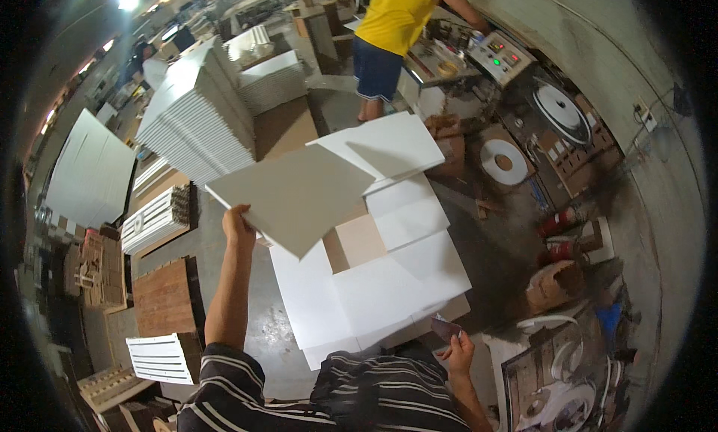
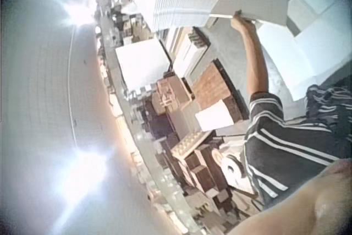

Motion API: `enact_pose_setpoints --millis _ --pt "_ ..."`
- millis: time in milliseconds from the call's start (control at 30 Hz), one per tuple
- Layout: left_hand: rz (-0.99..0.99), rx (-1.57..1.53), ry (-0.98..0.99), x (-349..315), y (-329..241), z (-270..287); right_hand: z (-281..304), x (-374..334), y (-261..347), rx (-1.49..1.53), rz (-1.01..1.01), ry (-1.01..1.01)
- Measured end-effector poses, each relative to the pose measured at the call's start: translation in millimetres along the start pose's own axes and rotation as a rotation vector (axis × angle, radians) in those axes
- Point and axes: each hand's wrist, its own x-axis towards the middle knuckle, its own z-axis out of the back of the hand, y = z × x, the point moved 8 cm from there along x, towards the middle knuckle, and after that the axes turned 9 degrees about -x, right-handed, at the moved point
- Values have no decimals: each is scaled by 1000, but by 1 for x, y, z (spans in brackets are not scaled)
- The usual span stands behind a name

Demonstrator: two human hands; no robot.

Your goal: The person repeatedly picks up white rectangular panels from a stack, uses a sanding block to smooth the surface and edges, and places the panels back on the stack. The person handles the panels one at a time in a repetitive cycle.

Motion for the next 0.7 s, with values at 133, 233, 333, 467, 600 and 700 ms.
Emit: enact_pose_setpoints --millis 133,233,333,467,600,700 --pt "-23 42 -56 55 36 -33 18 -26 -27 88 -140 -109" --pt "51 58 -19 96 68 -32 27 -42 -36 82 -150 -139" --pt "-116 143 -94 122 79 2 33 -54 -41 78 -162 -181" --pt "-239 163 -166 141 103 68 40 -64 -52 66 -269 -241" --pt "-110 413 -147 178 117 134 49 -69 -61 102 -289 -250" --pt "-31 678 -210 205 119 162 64 -77 -78 158 -387 -344"
